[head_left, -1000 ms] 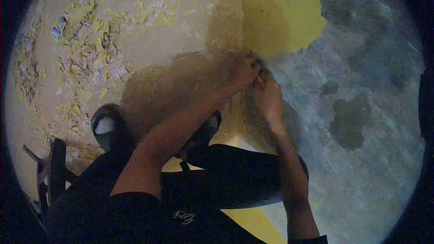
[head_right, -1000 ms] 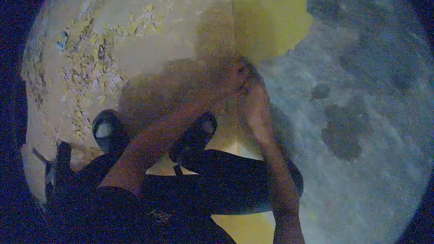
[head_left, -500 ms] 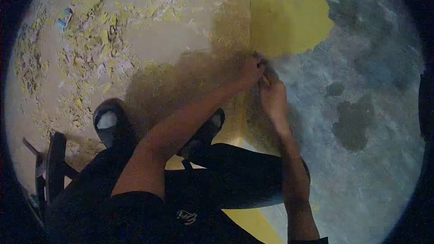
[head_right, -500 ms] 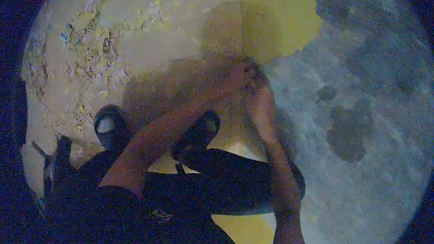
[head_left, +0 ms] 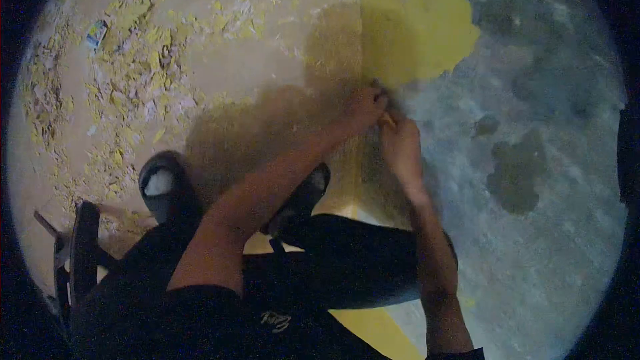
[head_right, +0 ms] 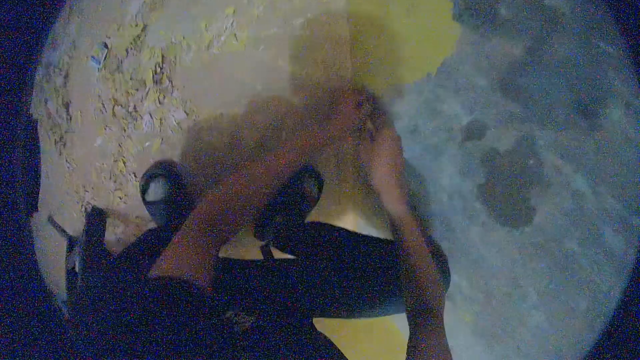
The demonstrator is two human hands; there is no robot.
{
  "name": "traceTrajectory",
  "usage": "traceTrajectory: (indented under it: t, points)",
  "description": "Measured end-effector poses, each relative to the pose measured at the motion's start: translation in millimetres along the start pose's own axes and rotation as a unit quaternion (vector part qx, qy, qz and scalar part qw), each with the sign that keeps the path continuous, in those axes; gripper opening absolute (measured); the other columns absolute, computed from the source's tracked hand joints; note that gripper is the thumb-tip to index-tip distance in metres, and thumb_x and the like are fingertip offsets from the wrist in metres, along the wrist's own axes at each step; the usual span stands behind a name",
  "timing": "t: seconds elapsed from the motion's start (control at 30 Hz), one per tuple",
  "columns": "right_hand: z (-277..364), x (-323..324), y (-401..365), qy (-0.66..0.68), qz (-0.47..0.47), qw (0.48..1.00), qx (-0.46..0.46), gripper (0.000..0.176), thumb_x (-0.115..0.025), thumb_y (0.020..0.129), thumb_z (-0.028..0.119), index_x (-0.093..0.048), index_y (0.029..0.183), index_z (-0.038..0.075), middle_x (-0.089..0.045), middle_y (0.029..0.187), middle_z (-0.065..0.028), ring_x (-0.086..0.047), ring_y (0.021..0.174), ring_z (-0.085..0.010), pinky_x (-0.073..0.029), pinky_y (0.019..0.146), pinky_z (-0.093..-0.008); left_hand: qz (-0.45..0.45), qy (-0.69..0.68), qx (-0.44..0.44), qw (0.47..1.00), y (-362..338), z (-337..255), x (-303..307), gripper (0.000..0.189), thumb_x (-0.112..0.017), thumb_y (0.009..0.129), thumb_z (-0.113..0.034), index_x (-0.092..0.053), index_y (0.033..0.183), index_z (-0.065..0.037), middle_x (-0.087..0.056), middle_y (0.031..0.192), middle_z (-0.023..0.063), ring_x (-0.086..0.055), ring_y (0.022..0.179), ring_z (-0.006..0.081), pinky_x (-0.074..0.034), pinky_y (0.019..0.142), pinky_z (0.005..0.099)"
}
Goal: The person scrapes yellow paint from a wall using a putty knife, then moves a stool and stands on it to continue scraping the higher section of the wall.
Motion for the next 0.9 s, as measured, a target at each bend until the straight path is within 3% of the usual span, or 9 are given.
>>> traceTrajectory:
  t: [0.07,0.2,0.3,0.37,0.5,0.6,0.67,0.8,0.9]
  points:
    - [12,15,-16,0.056,-0.028,0.998,0.010,0.025,-0.053,0.091,0.016,-0.065,0.098,-0.005,-0.063,0.090,-0.0293,-0.063,0.090,-0.0436,-0.048,0.073,-0.0436,-0.179,0.077,-0.199,0.960,6,14,-11,0.033,-0.054,0.086,-0.024,-0.064,0.086,0.007,-0.064,0.091,0.0283,-0.064,0.087,0.0403,-0.048,0.075,0.0494]
    - [4,6,-18,0.009,-0.001,0.999,-0.043,0.025,-0.053,0.091,0.016,-0.065,0.099,-0.004,-0.064,0.094,-0.0277,-0.062,0.091,-0.0441,-0.048,0.075,-0.0435,-0.011,-0.011,-0.069,0.998,-12,4,-11,0.032,-0.054,0.086,-0.023,-0.064,0.090,0.007,-0.062,0.101,0.0293,-0.062,0.094,0.0408,-0.047,0.080,0.0498]
    - [23,13,-6,0.096,-0.053,0.992,0.061,0.026,-0.053,0.091,0.018,-0.064,0.095,-0.006,-0.063,0.094,-0.0289,-0.059,0.091,-0.0469,-0.048,0.076,-0.0438,-0.182,0.127,-0.215,0.951,-2,-16,18,0.032,-0.055,0.085,-0.024,-0.063,0.093,0.006,-0.063,0.098,0.0277,-0.063,0.089,0.0383,-0.047,0.079,0.0486]
    - [-10,-14,4,-0.013,0.000,1.000,-0.003,0.025,-0.052,0.091,0.016,-0.064,0.096,-0.005,-0.065,0.093,-0.0270,-0.061,0.093,-0.0451,-0.049,0.079,-0.0442,0.069,0.011,-0.005,0.998,21,29,-9,0.034,-0.055,0.085,-0.022,-0.061,0.102,0.006,-0.059,0.110,0.0282,-0.060,0.099,0.0366,-0.044,0.086,0.0483]
    - [1,-11,1,-0.004,0.005,0.999,0.037,0.026,-0.051,0.092,0.016,-0.062,0.104,-0.004,-0.064,0.097,-0.0265,-0.060,0.097,-0.0450,-0.048,0.081,-0.0458,-0.074,0.077,-0.090,0.990,2,17,3,0.033,-0.055,0.085,-0.021,-0.059,0.103,0.006,-0.061,0.106,0.0269,-0.062,0.095,0.0327,-0.045,0.082,0.0463]
    - [3,-20,-19,0.012,0.029,0.999,0.037,0.030,-0.050,0.092,0.016,-0.057,0.113,-0.004,-0.063,0.103,-0.0273,-0.058,0.100,-0.0451,-0.046,0.086,-0.0466,-0.134,-0.041,-0.155,0.978,-38,6,10,0.029,-0.053,0.087,-0.018,-0.058,0.103,0.006,-0.062,0.102,0.0249,-0.062,0.091,0.0319,-0.046,0.080,0.0448]
    - [9,-28,-36,0.046,0.026,0.994,0.092,0.031,-0.048,0.093,0.015,-0.054,0.115,-0.006,-0.061,0.105,-0.0293,-0.058,0.102,-0.0454,-0.045,0.088,-0.0462,-0.057,-0.258,0.005,0.964,-64,20,1,0.029,-0.051,0.088,-0.017,-0.058,0.106,0.005,-0.064,0.098,0.0236,-0.063,0.089,0.0320,-0.047,0.080,0.0428]
    - [21,-29,-68,0.009,0.088,0.995,0.036,0.030,-0.046,0.094,0.015,-0.055,0.111,-0.008,-0.062,0.102,-0.0297,-0.058,0.099,-0.0464,-0.046,0.087,-0.0456,-0.042,-0.216,0.073,0.973,-86,52,-19,0.031,-0.050,0.090,-0.016,-0.060,0.112,0.004,-0.065,0.097,0.0222,-0.064,0.091,0.0321,-0.047,0.083,0.0412]
    - [-21,-39,-74,0.043,0.102,0.994,-0.009,0.030,-0.044,0.096,0.017,-0.055,0.106,-0.008,-0.064,0.091,-0.0251,-0.061,0.087,-0.0421,-0.046,0.082,-0.0445,-0.139,-0.189,-0.074,0.969,-100,39,-20,0.033,-0.048,0.091,-0.018,-0.062,0.113,0.002,-0.067,0.095,0.0209,-0.065,0.091,0.0296,-0.048,0.084,0.0398]
Point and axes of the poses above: each hand's wrist, its own y-axis towards the middle knuckle, its own x-axis out of the back of the hand, z = x × y, the point moved 8 cm from there along y, towards the middle knuckle
